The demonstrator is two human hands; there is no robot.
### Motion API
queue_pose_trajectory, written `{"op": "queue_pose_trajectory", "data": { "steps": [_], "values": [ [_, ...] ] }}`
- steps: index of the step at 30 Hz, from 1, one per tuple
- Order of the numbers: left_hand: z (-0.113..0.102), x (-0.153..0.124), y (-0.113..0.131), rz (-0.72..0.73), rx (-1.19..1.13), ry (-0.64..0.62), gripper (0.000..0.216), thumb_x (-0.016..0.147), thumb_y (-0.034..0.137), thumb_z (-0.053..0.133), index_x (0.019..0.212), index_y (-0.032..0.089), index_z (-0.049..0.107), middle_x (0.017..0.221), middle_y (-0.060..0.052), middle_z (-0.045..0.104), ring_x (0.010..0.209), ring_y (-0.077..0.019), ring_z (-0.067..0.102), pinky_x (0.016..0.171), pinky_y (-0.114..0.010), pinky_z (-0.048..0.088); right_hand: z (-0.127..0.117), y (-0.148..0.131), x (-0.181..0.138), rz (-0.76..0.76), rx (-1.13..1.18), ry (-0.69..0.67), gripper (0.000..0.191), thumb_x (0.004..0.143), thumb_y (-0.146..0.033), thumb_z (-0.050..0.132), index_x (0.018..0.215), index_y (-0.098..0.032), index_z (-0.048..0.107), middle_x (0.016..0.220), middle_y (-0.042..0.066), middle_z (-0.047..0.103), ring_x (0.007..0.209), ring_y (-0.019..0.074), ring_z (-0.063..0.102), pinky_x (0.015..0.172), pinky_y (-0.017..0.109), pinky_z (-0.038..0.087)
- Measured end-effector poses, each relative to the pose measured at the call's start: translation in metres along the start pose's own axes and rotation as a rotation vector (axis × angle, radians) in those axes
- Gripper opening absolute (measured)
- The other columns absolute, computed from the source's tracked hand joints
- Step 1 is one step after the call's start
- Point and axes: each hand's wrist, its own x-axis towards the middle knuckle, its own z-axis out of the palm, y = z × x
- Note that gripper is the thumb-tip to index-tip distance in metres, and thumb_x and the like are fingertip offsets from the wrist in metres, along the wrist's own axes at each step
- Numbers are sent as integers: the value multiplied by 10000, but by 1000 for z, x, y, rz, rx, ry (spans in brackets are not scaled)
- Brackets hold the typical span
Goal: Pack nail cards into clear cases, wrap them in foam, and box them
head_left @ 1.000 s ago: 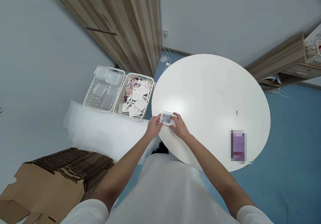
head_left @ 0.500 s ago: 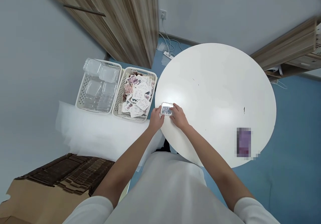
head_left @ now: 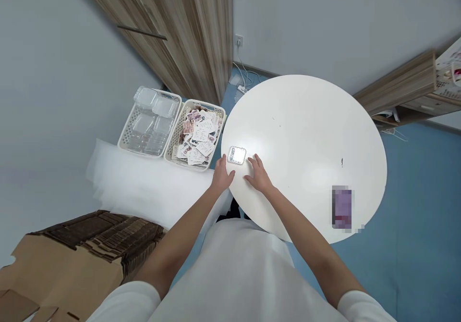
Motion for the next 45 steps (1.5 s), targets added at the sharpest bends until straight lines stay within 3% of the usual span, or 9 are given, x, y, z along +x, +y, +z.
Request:
{"op": "queue_pose_trajectory", "data": {
  "steps": [5, 10, 15, 20, 26, 30, 35, 39, 45],
  "values": [
    [-4, -47, 8, -24, 65, 36, 549, 758, 309, 493, 1267, 158, 354, 1251, -129, 402, 1172, -252, 383, 946, -396, 351, -18, 16, -42, 31, 46, 0, 625, 744, -252, 521, 1305, -262, 247, 1407, 114, 178, 1001, 201, 536, 853, 398, 451],
    [-4, -125, 2, -118, 123, -121, 480, 787, 382, 439, 1214, 164, 428, 1152, -116, 522, 1011, -222, 524, 844, -346, 421, -16, 32, -75, -47, -3, -59, 550, 777, -253, 457, 1293, -250, 267, 1372, 108, 256, 884, 162, 574, 795, 370, 480],
    [-12, -196, -24, -336, 234, -318, 540, 709, 438, 519, 1196, 215, 455, 1204, -120, 518, 1068, -283, 503, 824, -370, 411, 8, 13, -75, -390, -218, -187, 509, 772, -184, 455, 1267, -208, 340, 1339, 106, 342, 1163, 248, 409, 910, 424, 398],
    [-26, -234, -45, -487, 229, -179, 548, 697, 457, 518, 1183, 212, 460, 1199, -124, 522, 1099, -294, 480, 849, -380, 389, 39, -26, -57, -637, -388, -391, 398, 755, -171, 504, 1151, -190, 487, 1210, 117, 494, 1094, 272, 469, 896, 427, 391],
    [-51, -233, -55, -485, 217, 48, 518, 727, 441, 494, 1182, 194, 463, 1232, -126, 480, 1141, -290, 427, 892, -385, 355, 86, -64, -28, -606, -509, -597, 409, 717, -236, 585, 1119, -199, 519, 1151, 124, 543, 1054, 280, 507, 826, 401, 434],
    [-72, -206, -72, -460, 282, 68, 531, 727, 388, 515, 1212, 187, 438, 1319, -136, 381, 1220, -306, 327, 952, -417, 297, 121, -95, -8, -582, -499, -507, 525, 710, -252, 597, 1207, -195, 435, 1318, 132, 392, 1205, 289, 364, 923, 425, 359],
    [-84, -173, -103, -411, 183, 98, 575, 732, 350, 523, 1264, 185, 378, 1396, -134, 272, 1275, -309, 239, 983, -437, 260, 159, -128, 21, -401, -446, -398, 698, 706, -323, 598, 1304, -147, 287, 1369, 170, 279, 1262, 302, 264, 952, 435, 317],
    [-82, -166, -122, -430, 76, 49, 716, 709, 355, 540, 1337, 172, 248, 1438, -120, 174, 1309, -303, 151, 1015, -434, 214, 181, -132, 35, -268, -446, -282, 704, 698, -298, 592, 1308, -166, 267, 1271, 175, 389, 1169, 328, 383, 894, 471, 353],
    [-81, -172, -128, -429, -52, 80, 778, 725, 357, 520, 1373, 182, 128, 1455, -108, 97, 1322, -282, 111, 1023, -424, 204, 189, -139, 37, -306, -390, -151, 469, 787, -296, 453, 1235, -184, 371, 1070, 116, 530, 951, 244, 538, 766, 371, 434]
  ]
}}
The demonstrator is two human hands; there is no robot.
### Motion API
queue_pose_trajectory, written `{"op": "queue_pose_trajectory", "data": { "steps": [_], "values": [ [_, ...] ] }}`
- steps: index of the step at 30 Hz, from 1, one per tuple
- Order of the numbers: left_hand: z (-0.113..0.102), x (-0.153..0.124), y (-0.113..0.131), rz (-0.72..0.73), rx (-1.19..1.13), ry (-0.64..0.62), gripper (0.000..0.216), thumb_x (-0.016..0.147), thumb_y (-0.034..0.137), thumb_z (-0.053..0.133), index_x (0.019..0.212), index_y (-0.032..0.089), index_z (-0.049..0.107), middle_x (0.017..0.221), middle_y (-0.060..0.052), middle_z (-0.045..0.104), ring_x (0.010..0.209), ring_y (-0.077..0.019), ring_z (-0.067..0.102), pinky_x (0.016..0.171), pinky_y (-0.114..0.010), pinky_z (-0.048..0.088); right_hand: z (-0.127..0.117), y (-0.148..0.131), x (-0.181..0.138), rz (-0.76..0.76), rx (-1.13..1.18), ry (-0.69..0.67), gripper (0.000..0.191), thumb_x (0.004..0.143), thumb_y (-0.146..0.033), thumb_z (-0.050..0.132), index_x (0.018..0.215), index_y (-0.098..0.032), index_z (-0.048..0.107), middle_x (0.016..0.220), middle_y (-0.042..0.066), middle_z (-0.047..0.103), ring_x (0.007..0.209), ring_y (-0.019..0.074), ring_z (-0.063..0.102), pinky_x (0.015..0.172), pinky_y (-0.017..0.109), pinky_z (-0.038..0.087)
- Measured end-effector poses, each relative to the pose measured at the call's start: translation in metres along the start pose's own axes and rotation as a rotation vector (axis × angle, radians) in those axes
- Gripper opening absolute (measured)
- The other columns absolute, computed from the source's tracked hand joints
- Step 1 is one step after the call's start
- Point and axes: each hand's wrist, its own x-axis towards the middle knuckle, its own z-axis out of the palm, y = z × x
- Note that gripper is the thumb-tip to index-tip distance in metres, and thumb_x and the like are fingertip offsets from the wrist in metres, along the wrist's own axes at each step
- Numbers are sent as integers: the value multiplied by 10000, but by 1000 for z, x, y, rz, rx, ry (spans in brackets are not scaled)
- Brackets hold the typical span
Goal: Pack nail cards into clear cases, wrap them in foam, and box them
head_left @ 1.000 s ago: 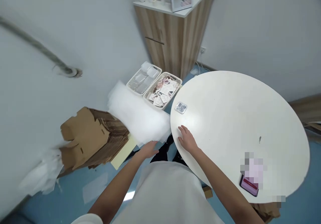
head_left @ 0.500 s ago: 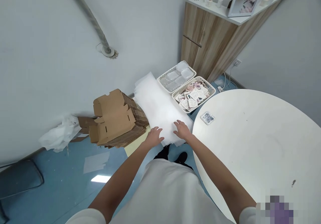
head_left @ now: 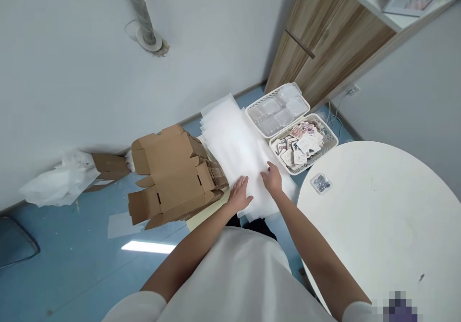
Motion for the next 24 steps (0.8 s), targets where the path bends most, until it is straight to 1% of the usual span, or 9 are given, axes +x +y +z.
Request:
{"op": "queue_pose_trajectory", "data": {
  "steps": [4, 8, 10, 12, 14, 15, 16, 20, 24],
  "values": [
    [-5, -1, 4, -39, -13, -1, 777, 725, 348, 523, 1374, 186, 126, 1458, -124, 41, 1312, -314, 134, 1003, -438, 217, -12, -8, 2, 26, -135, -59, 318, 837, -292, 391, 1135, -219, 471, 1006, 84, 591, 865, 216, 571, 672, 314, 421],
    [-6, 1, 6, -28, 12, -23, 783, 717, 347, 533, 1371, 189, 132, 1457, -134, 34, 1312, -323, 118, 1001, -454, 204, -17, -11, 1, 60, -262, -95, 312, 878, -270, 312, 1150, -207, 452, 811, 70, 640, 731, 209, 587, 630, 304, 388],
    [-5, 1, 6, -20, 14, -20, 782, 720, 347, 531, 1371, 193, 126, 1457, -133, 27, 1317, -317, 101, 1004, -449, 201, -18, -12, -1, 30, -266, -74, 304, 887, -258, 279, 1105, -186, 479, 789, 70, 639, 725, 213, 582, 640, 315, 389],
    [-4, 0, 5, -10, 15, -5, 775, 723, 343, 531, 1369, 190, 130, 1457, -135, 25, 1320, -310, 91, 1009, -437, 200, -19, -15, -3, -52, -240, -5, 279, 880, -243, 293, 1000, -175, 537, 930, 100, 623, 854, 227, 560, 707, 337, 392],
    [-1, -2, 4, 3, 13, 22, 763, 725, 331, 534, 1365, 184, 144, 1456, -140, 23, 1321, -306, 85, 1014, -426, 196, -24, -18, -4, -128, -201, 90, 250, 863, -235, 339, 901, -173, 578, 1095, 121, 559, 993, 239, 499, 792, 356, 375],
    [1, -3, 4, 12, 10, 43, 759, 726, 326, 536, 1363, 181, 150, 1456, -142, 20, 1322, -304, 79, 1017, -423, 192, -27, -21, -6, -146, -175, 118, 240, 854, -241, 360, 875, -175, 590, 1117, 121, 542, 1009, 239, 486, 812, 357, 370],
    [2, -4, 4, 23, 4, 69, 758, 726, 320, 538, 1362, 178, 151, 1455, -143, 14, 1323, -302, 69, 1021, -422, 188, -31, -23, -7, -147, -145, 124, 238, 849, -253, 372, 864, -179, 597, 1086, 117, 553, 979, 232, 498, 806, 351, 377],
    [11, -7, 8, 55, -32, 201, 777, 736, 322, 535, 1370, 197, 103, 1456, -136, -26, 1326, -301, 39, 1022, -446, 179, -50, -30, -12, -89, 15, 49, 261, 853, -319, 351, 895, -204, 582, 789, 49, 618, 715, 178, 563, 668, 297, 417],
    [19, -9, 18, -16, -71, 347, 808, 756, 361, 518, 1375, 206, 22, 1452, -157, -35, 1323, -302, 72, 1014, -501, 146, -67, -29, -21, -50, 203, 79, 253, 848, -326, 340, 1010, -208, 493, 770, 12, 619, 571, 133, 562, 604, 275, 418]
  ]
}}
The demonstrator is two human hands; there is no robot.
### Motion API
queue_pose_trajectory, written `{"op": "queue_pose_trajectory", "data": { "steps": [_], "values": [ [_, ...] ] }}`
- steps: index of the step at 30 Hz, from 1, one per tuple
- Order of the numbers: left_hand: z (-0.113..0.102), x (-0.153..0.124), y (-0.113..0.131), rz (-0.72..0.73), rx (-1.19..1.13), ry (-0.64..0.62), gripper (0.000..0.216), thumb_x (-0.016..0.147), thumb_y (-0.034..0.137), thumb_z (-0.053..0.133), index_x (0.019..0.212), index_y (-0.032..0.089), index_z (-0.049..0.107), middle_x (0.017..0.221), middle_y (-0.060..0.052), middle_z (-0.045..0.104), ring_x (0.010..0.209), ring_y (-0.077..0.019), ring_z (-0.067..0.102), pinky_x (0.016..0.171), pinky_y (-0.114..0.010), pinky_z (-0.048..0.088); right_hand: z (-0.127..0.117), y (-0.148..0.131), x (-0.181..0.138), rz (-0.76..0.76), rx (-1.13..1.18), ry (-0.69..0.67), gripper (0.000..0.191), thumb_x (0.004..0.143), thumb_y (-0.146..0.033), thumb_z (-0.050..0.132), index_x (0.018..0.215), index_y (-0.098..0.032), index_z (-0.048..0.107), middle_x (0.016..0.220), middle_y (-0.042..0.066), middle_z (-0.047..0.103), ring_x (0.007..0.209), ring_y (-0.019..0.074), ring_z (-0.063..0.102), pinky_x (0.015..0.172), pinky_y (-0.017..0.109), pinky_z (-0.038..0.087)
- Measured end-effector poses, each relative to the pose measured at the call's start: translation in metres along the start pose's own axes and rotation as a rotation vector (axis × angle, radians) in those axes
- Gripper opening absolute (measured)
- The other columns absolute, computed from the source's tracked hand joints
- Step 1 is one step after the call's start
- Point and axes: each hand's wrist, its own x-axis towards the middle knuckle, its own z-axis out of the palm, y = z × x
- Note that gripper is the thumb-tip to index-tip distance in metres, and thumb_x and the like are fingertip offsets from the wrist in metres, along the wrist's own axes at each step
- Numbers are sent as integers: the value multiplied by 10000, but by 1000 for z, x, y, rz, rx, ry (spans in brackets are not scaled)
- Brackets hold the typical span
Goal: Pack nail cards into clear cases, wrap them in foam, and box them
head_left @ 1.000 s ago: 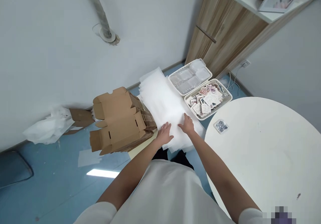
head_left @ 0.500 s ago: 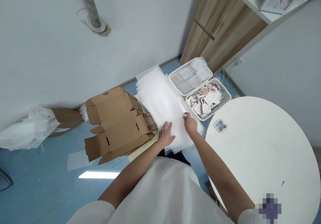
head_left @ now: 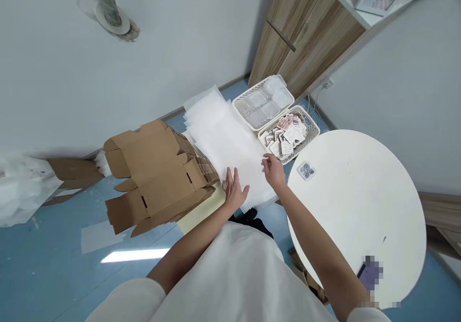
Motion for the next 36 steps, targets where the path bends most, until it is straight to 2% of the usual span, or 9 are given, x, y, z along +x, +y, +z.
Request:
{"op": "queue_pose_trajectory", "data": {
  "steps": [4, 7, 12, 16, 21, 25, 28, 32, 36],
  "values": [
    [6, -2, 11, -108, -123, 79, 800, 790, 386, 473, 1373, 194, -41, 1445, -180, -38, 1321, -288, 107, 1011, -507, 158, -22, 7, -16, -6, 134, 91, 235, 845, -269, 292, 979, -203, 473, 736, -5, 598, 505, 104, 543, 615, 277, 419],
    [14, 0, 22, -102, -332, 71, 752, 815, 378, 449, 1369, 252, -43, 1449, -149, -18, 1259, -259, 302, 1000, -451, 247, -43, 18, -33, 6, 233, 156, 240, 829, -242, 288, 902, -198, 512, 707, -6, 585, 519, 104, 554, 639, 283, 429],
    [39, 0, 52, -17, -587, -73, 766, 804, 329, 499, 1368, 292, -18, 1387, -124, 254, 908, -130, 567, 857, -309, 423, -82, 52, -77, 217, 370, 365, 287, 826, -301, 320, 956, -189, 550, 759, 20, 612, 587, 121, 567, 601, 276, 431],
    [67, -13, 88, 113, -544, -246, 769, 772, 244, 533, 1365, 293, 45, 1266, -102, 429, 570, -46, 492, 664, -260, 463, -109, 97, -135, 369, 448, 518, 319, 807, -337, 371, 1036, -188, 535, 1010, 69, 595, 635, 121, 573, 559, 265, 433],
    [114, -45, 137, 366, -336, -380, 748, 748, 187, 527, 1369, 241, 112, 1191, -109, 494, 630, -85, 518, 719, -299, 442, -126, 170, -227, 461, 309, 665, 356, 773, -321, 424, 1092, -196, 521, 1080, 75, 555, 649, 127, 547, 653, 324, 462],
    [157, -72, 167, 516, -159, -508, 779, 767, 172, 493, 1378, 260, 17, 1242, -117, 457, 707, -109, 540, 773, -325, 424, -128, 223, -294, 579, 153, 638, 416, 750, -294, 461, 1153, -193, 491, 991, 72, 558, 795, 182, 540, 735, 356, 452],
    [185, -89, 177, 559, -17, -547, 770, 770, 158, 483, 1380, 248, 21, 1245, -116, 449, 870, -160, 553, 812, -346, 412, -126, 253, -323, 649, 112, 560, 431, 762, -269, 455, 1187, -196, 460, 994, 67, 542, 862, 190, 531, 763, 339, 444],
    [210, -100, 177, 590, 158, -500, 747, 766, 126, 463, 1381, 198, 45, 1248, -133, 434, 1112, -225, 455, 869, -371, 391, -124, 278, -331, 654, -12, 399, 441, 771, -234, 471, 1209, -194, 443, 1019, 83, 527, 959, 211, 497, 797, 325, 416],
    [214, -101, 172, 624, 322, -400, 687, 778, 130, 436, 1373, 153, 95, 1256, -155, 422, 1157, -239, 417, 886, -385, 387, -124, 281, -325, 649, -190, 278, 402, 767, -237, 507, 1167, -212, 480, 1079, 105, 503, 995, 240, 462, 814, 352, 382]
  ]
}}
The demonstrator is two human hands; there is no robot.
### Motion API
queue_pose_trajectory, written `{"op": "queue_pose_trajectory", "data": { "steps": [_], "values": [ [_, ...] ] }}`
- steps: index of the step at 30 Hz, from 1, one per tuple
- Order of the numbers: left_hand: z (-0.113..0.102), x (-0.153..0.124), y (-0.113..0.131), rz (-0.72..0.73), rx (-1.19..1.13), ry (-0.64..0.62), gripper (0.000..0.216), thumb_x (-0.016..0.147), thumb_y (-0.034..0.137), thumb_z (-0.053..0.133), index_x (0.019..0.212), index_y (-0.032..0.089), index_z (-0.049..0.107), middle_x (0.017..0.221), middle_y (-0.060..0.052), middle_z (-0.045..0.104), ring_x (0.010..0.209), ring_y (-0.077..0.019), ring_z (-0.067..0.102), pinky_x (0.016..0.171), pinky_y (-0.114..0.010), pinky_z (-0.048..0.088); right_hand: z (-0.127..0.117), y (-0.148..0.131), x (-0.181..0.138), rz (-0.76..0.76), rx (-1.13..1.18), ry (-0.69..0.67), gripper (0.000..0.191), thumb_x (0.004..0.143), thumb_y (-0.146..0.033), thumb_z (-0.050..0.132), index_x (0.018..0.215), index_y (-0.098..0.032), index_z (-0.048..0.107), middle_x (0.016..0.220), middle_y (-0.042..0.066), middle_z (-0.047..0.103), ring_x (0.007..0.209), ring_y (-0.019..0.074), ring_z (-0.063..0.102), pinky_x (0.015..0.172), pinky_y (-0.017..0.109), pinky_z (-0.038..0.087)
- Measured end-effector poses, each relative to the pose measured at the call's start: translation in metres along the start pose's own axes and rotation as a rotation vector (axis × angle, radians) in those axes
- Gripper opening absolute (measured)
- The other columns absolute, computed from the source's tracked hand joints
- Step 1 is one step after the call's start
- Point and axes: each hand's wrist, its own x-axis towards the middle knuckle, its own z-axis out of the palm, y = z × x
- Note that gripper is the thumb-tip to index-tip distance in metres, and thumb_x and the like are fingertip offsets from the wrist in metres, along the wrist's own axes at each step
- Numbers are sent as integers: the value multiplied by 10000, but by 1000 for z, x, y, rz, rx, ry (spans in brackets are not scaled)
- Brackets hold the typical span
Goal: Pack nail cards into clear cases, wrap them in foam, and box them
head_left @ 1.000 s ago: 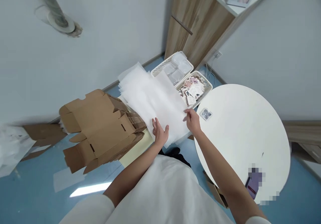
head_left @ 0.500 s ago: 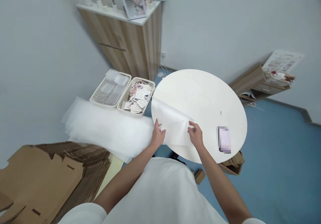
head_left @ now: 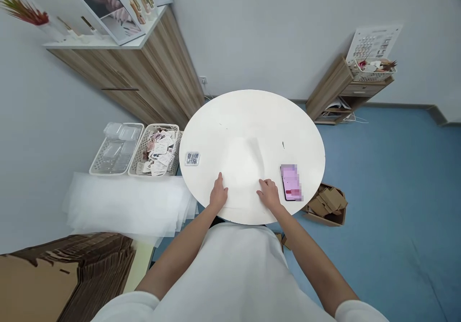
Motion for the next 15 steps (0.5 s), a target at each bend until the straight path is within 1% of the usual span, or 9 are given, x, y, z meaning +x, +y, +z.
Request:
{"op": "queue_pose_trajectory", "data": {
  "steps": [2, 4, 6, 8, 9, 11, 15],
  "values": [
    [-3, -4, -1, -7, 123, 66, 626, 798, 179, 424, 1362, 145, 156, 1270, -164, 412, 1175, -264, 392, 900, -425, 368, -1, -3, -2, 9, -56, 46, 418, 769, -265, 516, 1182, -221, 463, 1181, 121, 449, 1067, 263, 417, 843, 380, 356],
    [-6, -10, -1, 41, 244, 102, 570, 815, 242, 414, 1345, 151, 224, 1313, -163, 380, 1211, -285, 344, 937, -466, 317, -1, -4, -6, -9, -81, 107, 442, 782, -290, 500, 1213, -224, 429, 1285, 128, 373, 1152, 280, 351, 891, 411, 316],
    [-7, -18, -1, 156, 337, 52, 534, 820, 290, 413, 1326, 176, 285, 1364, -142, 332, 1257, -289, 276, 984, -487, 241, -1, -4, -8, -80, -81, 116, 450, 796, -299, 475, 1233, -221, 405, 1350, 123, 318, 1218, 279, 289, 938, 431, 266],
    [-6, -24, 0, 253, 400, -43, 512, 816, 313, 422, 1309, 214, 327, 1394, -111, 296, 1292, -284, 209, 1010, -503, 176, 2, -3, -8, -159, -71, 65, 464, 796, -303, 466, 1245, -217, 389, 1383, 118, 291, 1263, 272, 236, 972, 448, 218],
    [-5, -27, 1, 267, 422, -83, 507, 813, 319, 426, 1304, 229, 337, 1402, -101, 283, 1303, -286, 182, 1012, -516, 156, 3, -1, -8, -185, -68, 31, 476, 793, -309, 466, 1252, -214, 381, 1392, 118, 281, 1279, 272, 212, 982, 460, 197],
    [-1, -29, 2, 249, 446, -130, 507, 813, 326, 422, 1306, 239, 336, 1412, -93, 264, 1312, -294, 145, 1004, -545, 137, 5, 2, -4, -201, -69, -15, 501, 790, -325, 465, 1267, -209, 362, 1404, 122, 266, 1297, 278, 178, 990, 491, 160],
    [3, -24, 6, 220, 421, -167, 514, 820, 337, 404, 1316, 229, 320, 1420, -105, 239, 1319, -303, 103, 996, -570, 119, 5, 8, 3, -179, -80, -33, 519, 796, -354, 454, 1282, -214, 339, 1419, 116, 236, 1308, 288, 143, 988, 535, 114]
  ]
}}
